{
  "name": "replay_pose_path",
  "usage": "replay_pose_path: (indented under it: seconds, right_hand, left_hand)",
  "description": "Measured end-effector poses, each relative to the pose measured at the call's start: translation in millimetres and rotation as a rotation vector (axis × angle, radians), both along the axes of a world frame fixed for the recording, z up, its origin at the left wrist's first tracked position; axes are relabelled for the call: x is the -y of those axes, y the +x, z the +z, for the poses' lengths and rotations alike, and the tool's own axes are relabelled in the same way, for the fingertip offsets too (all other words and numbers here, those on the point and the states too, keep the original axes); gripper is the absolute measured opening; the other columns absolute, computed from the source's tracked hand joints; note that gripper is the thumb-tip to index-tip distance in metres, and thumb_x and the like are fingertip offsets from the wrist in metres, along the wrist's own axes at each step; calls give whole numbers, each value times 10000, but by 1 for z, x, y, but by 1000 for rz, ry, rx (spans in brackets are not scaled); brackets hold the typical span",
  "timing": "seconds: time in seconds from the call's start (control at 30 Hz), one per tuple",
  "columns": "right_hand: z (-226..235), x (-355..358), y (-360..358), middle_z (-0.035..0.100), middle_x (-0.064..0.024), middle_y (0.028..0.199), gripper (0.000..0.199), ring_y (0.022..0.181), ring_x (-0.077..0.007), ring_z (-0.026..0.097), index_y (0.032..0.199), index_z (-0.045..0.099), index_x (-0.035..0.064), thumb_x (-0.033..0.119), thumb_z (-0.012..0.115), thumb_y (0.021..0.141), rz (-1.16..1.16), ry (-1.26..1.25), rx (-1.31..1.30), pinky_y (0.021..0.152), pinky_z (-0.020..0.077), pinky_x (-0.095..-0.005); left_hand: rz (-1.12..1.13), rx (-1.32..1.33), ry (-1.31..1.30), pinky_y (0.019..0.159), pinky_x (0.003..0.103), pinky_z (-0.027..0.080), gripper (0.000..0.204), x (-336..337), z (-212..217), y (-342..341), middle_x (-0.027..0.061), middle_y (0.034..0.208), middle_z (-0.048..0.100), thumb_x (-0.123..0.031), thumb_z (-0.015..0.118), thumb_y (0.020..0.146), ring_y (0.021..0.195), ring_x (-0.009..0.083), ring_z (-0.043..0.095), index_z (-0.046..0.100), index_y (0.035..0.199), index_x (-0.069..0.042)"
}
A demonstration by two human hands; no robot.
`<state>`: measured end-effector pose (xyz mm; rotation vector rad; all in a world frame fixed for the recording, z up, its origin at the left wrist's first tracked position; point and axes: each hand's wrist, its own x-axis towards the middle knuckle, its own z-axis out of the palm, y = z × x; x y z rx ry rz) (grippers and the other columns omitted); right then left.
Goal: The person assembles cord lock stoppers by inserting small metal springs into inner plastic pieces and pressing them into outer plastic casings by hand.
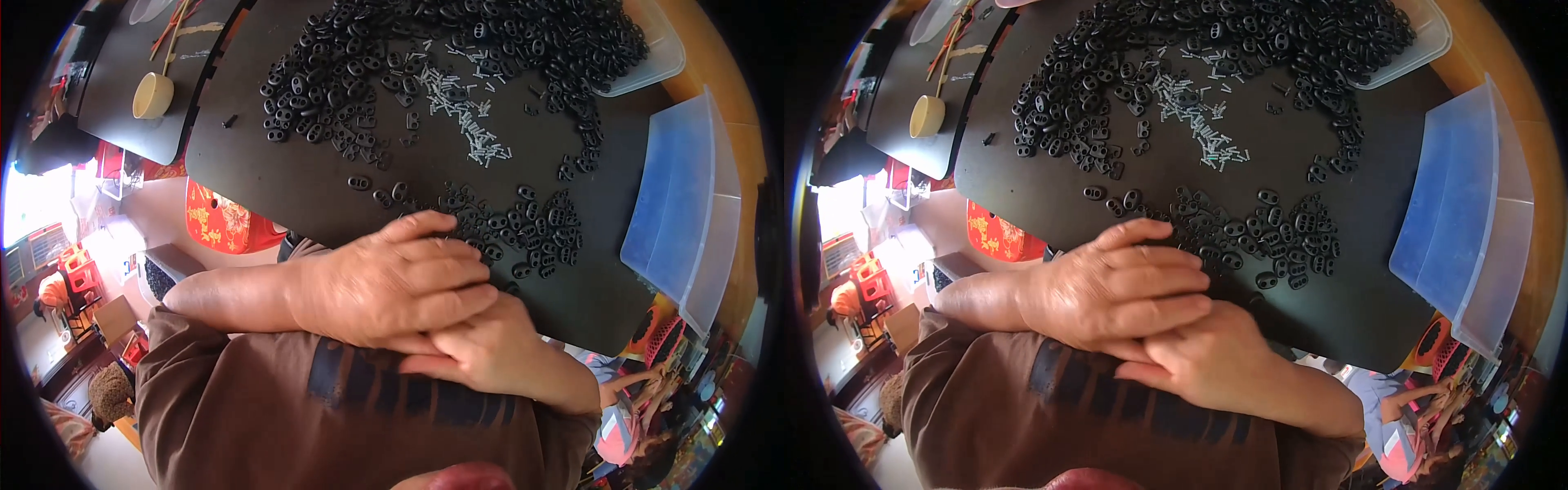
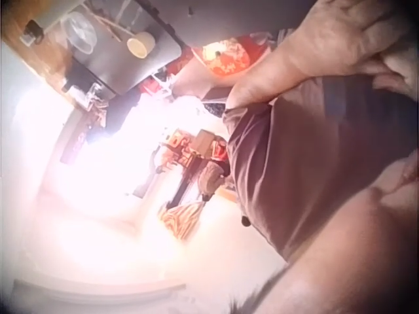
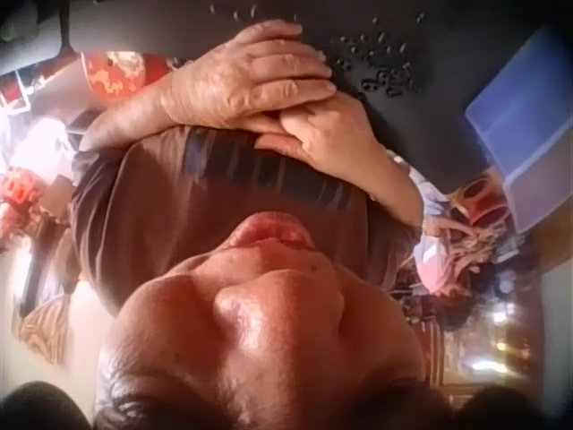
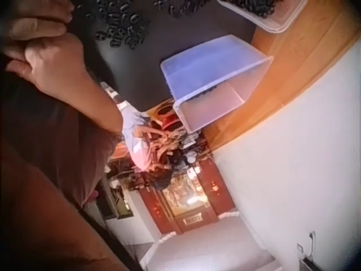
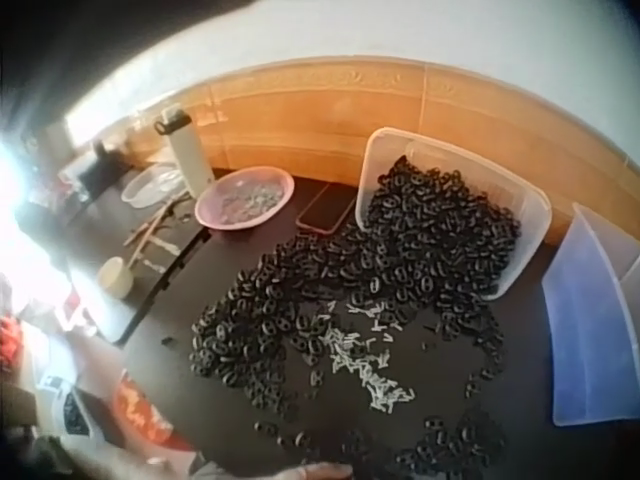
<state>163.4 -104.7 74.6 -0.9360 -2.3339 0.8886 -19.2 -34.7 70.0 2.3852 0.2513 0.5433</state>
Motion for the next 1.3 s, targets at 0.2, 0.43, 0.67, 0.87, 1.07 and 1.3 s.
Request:
replay_pose_path:
  seconds: [0.2, 0.43, 0.67, 0.87, 1.07, 1.3]
  right_hand:
    - [11, -7, 42, 478, -54, 554, 337, 495, -231, 489, 633, 491, 68, 308, 675, 783, -185, -330, -38, 470, 380, -335]
    - [-6, -17, -2, 602, -139, 928, 384, 858, -311, 594, 1036, 584, 35, 366, 611, 843, 17, -514, -343, 703, 490, -341]
    - [12, -10, 12, 622, -77, 832, 285, 732, -243, 621, 985, 621, 82, 292, 677, 801, 146, -402, -136, 620, 506, -330]
    - [8, -6, 46, 529, -78, 623, 254, 577, -257, 536, 656, 566, 65, 251, 682, 783, -81, -547, -83, 524, 417, -356]
    - [0, -11, -4, 571, -102, 877, 267, 809, -266, 570, 960, 585, 72, 295, 642, 825, 65, -478, -376, 670, 469, -322]
    - [5, 5, 38, 521, -88, 603, 291, 546, -253, 534, 661, 564, 51, 281, 645, 821, 40, -458, -55, 501, 408, -352]
  left_hand:
    - [137, -176, -61, 988, 507, 313, 466, -9, -1, -39, 138, 1259, 491, -278, 702, 722, 1185, 291, 463, 581, 1140, -111]
    - [-79, -63, 307, 1087, 498, 177, 333, -7, -3, -11, 0, 1380, 401, -325, 613, 733, 1306, 235, 336, 603, 1063, -282]
    - [-110, -47, 504, 1049, 481, 294, 388, 1, 7, -17, -20, 1405, 358, -268, 519, 833, 1303, 177, 347, 499, 1214, -197]
    - [-37, -143, 567, 1045, 468, 313, 418, 0, 10, -29, -55, 1354, 402, -224, 551, 849, 1263, 138, 402, 470, 1259, -208]
    - [-73, 49, 674, 1104, 444, 235, 377, 2, -4, 2, -9, 1363, 386, -210, 548, 772, 1294, 173, 333, 554, 1144, -148]
    - [-108, -177, 836, 1070, 449, 287, 431, -7, 13, -30, -107, 1394, 346, -230, 506, 875, 1292, 126, 353, 439, 1300, -195]
